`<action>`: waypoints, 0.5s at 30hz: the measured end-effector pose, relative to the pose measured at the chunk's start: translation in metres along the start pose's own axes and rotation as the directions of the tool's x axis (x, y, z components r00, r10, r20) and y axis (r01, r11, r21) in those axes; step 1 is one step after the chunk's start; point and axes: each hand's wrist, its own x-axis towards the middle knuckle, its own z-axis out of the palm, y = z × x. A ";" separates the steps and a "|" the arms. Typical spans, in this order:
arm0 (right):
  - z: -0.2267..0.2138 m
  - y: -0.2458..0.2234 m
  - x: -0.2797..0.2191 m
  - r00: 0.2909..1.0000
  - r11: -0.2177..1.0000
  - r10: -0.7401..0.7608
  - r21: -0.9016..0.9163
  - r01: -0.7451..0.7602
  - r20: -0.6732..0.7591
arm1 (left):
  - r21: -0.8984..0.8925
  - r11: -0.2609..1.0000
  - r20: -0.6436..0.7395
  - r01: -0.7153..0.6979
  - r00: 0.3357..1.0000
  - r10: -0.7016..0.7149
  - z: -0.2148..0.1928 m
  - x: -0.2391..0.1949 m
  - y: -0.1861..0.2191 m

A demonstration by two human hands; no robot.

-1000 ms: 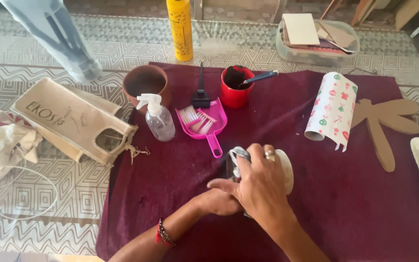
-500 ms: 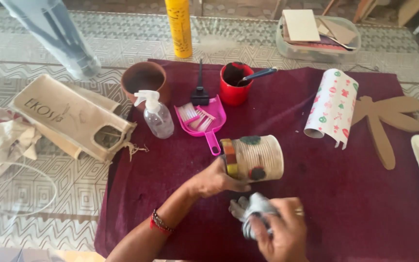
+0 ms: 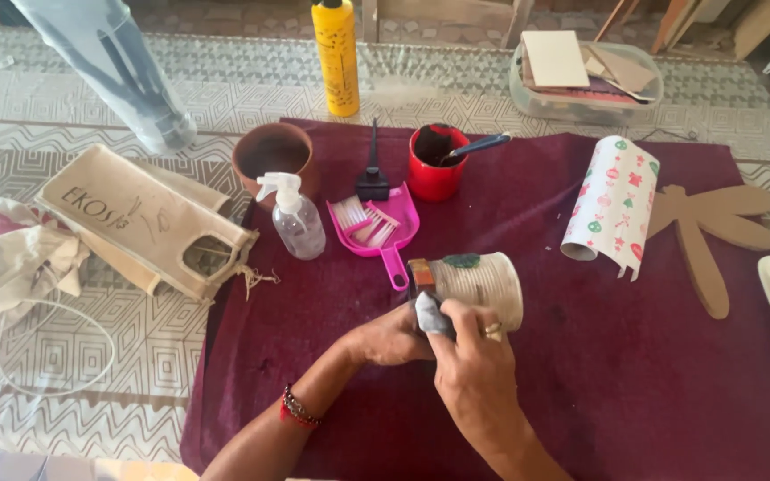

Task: Decorating a tin can by applying a substance with a cloth

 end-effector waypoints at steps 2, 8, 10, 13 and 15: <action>-0.005 -0.004 -0.005 0.999 0.999 -0.037 0.009 0.037 0.009 | 0.008 1.000 -0.016 -0.013 1.000 0.013 0.002 -0.004 0.000; -0.003 -0.007 -0.007 1.000 1.000 -0.013 -0.016 0.014 0.022 | 0.053 0.996 -0.036 -0.067 0.997 0.069 0.012 -0.002 0.004; 0.000 -0.007 -0.001 0.998 0.998 -0.009 -0.061 0.013 0.057 | 0.067 0.995 -0.031 -0.078 0.996 0.080 0.015 0.001 0.009; 0.003 -0.010 0.009 0.996 0.998 0.030 -0.050 -0.026 0.089 | 0.111 0.988 -0.032 -0.108 0.993 0.113 0.013 0.005 0.021; 0.001 -0.014 0.005 0.996 0.997 0.029 -0.080 -0.023 0.080 | 0.140 0.981 -0.040 -0.133 0.989 0.139 0.015 0.005 0.026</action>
